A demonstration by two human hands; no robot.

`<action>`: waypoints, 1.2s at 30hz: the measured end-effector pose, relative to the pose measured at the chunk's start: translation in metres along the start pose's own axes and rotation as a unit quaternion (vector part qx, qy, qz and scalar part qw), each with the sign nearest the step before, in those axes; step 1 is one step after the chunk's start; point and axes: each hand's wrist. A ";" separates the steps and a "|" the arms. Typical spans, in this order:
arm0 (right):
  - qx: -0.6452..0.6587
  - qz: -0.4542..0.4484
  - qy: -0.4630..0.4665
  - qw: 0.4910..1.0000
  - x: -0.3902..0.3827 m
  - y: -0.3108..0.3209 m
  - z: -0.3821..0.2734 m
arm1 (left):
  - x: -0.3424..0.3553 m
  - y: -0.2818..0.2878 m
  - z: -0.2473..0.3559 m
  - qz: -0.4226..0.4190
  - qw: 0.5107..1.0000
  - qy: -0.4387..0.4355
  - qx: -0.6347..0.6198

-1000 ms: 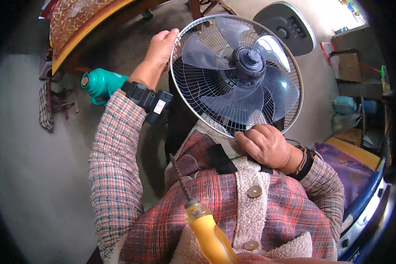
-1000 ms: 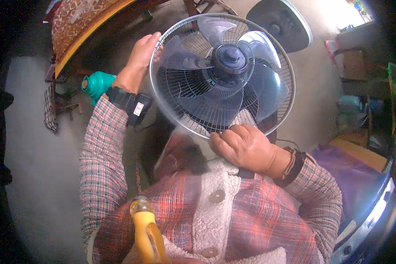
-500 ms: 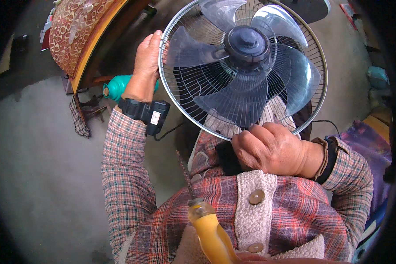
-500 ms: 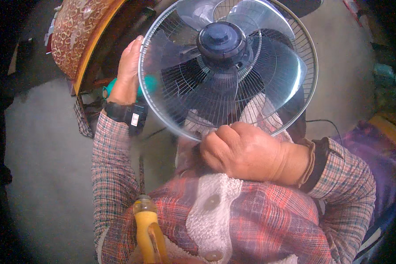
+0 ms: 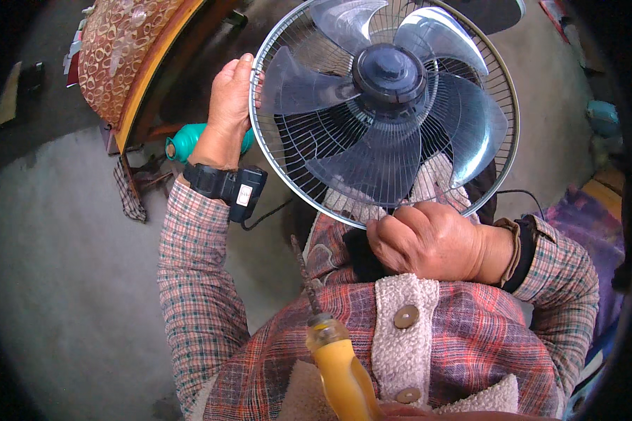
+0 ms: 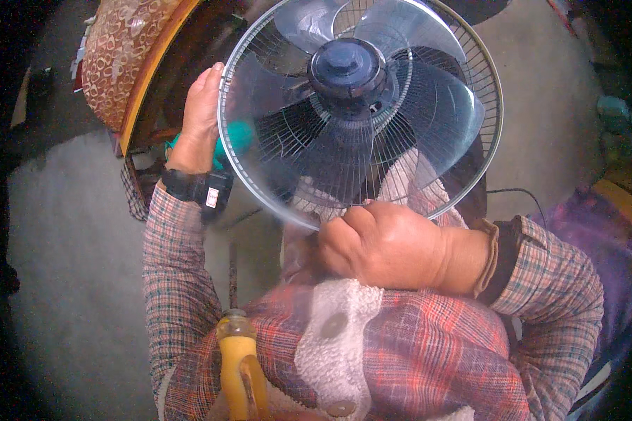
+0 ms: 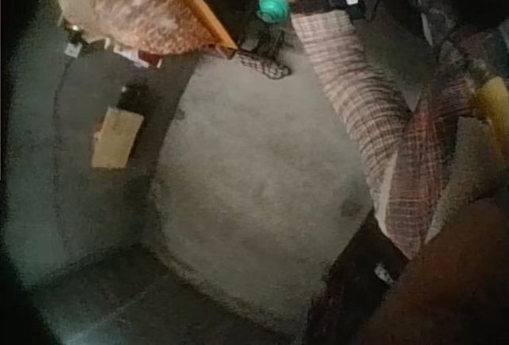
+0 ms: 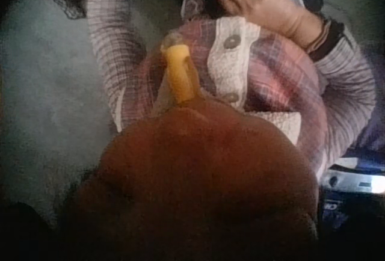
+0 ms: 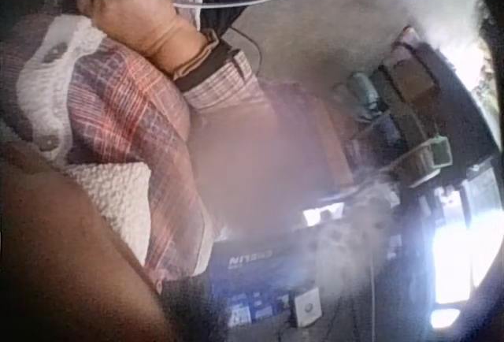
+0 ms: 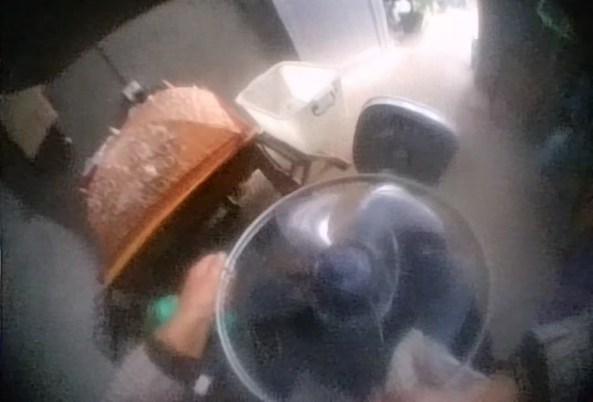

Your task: The person holds a small electric fan and uses a screwdriver to loosen and remove the front grille. They then detach the grille from the fan body, exposing the blades.

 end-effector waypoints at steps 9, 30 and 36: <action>0.053 0.001 0.004 0.999 -0.001 0.003 0.005 | -0.004 -0.007 0.004 0.025 1.000 0.005 0.009; 0.156 0.197 -0.277 0.928 -0.100 0.001 -0.002 | 0.005 0.003 -0.019 0.022 0.998 -0.033 0.043; 0.795 0.236 -0.437 0.349 -0.106 -0.016 -0.022 | 0.006 0.008 -0.017 0.025 0.998 -0.029 0.043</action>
Point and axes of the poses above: each hand's wrist, its own x-axis towards the middle knuckle, its own y-axis out of the back of the hand, z = x × y, and after that the axes turned 13 degrees about -z, right-handed
